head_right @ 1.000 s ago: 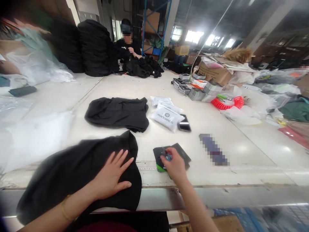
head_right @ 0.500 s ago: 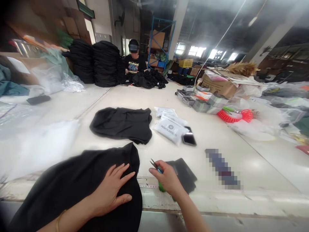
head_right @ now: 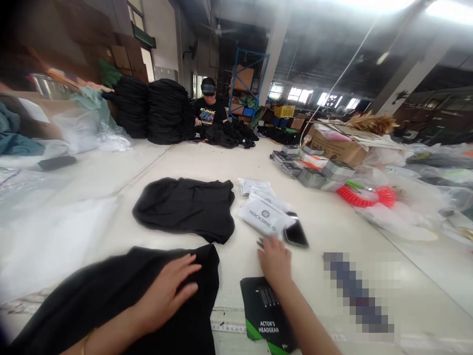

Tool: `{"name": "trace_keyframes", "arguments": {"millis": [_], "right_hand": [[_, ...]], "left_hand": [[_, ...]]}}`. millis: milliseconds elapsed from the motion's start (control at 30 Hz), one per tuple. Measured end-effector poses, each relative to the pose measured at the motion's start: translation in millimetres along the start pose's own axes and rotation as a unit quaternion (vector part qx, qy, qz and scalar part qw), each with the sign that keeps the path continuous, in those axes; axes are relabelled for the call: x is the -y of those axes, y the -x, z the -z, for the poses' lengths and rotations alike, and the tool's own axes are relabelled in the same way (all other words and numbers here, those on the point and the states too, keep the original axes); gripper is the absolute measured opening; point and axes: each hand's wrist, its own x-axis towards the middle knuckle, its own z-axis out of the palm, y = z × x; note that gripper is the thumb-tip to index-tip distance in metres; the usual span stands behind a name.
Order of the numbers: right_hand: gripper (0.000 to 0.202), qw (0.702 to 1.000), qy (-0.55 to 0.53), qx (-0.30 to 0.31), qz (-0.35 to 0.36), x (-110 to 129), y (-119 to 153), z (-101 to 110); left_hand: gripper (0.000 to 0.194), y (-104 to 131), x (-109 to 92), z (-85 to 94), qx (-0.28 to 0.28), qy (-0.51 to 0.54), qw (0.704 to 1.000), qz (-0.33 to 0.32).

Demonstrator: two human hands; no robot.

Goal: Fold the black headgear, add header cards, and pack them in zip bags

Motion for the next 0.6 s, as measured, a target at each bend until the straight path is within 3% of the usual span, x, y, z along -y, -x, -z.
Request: {"name": "trace_keyframes", "arguments": {"millis": [100, 200, 333, 467, 600], "right_hand": [[0.035, 0.996, -0.019, -0.012, 0.086, 26.2, 3.3, -5.3], [0.042, 0.984, -0.089, -0.003, 0.153, 56.3, 1.5, -16.1], [0.039, 0.97, -0.212, 0.003, 0.118, 74.8, -12.5, -29.7], [0.024, 0.958, -0.263, 0.002, 0.11, 74.0, -37.7, -27.5], [0.033, 0.939, -0.336, -0.002, 0.074, 85.4, -65.9, -3.6]], "left_hand": [[0.039, -30.7, 41.8, 22.7, -0.111, -0.073, 0.991, 0.033], [0.05, -54.5, 92.2, 47.8, -0.084, -0.172, 0.98, 0.053], [0.046, -62.1, 140.0, 73.9, -0.052, -0.182, 0.981, 0.053], [0.033, -67.6, 159.6, 92.3, -0.041, -0.162, 0.984, 0.063], [0.04, -89.5, 155.4, 121.0, -0.085, -0.16, 0.978, 0.106]]}}
